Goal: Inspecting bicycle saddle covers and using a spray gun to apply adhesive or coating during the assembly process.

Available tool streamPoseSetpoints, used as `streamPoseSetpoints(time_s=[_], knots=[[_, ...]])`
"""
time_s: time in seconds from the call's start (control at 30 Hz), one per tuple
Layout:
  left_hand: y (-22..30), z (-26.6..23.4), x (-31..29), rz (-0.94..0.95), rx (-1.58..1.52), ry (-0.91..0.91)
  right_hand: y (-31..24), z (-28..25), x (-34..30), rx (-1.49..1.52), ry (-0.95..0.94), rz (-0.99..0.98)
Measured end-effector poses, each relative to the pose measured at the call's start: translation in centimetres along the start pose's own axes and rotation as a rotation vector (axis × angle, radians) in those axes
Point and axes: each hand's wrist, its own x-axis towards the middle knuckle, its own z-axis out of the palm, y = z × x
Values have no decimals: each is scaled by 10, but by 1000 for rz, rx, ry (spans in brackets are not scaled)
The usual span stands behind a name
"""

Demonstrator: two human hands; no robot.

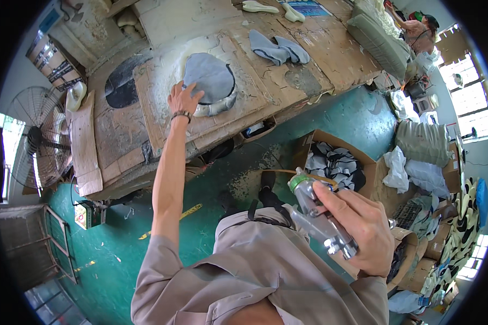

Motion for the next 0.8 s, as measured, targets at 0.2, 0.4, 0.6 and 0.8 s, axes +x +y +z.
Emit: streamPoseSetpoints(time_s=[0.2,0.4,0.6,0.8], knots=[[11,13,69,-76,248,-296,67,-25,6,197,-84,-114],[-5,23,89,-87,221,-404,125,-30,9,332,-102,-155],[-17,40,86,-49,132,-413,168,-47,8,297,-6,-65],[23,38,17,-128,-244,92,192,-54,24,299,102,-23]])
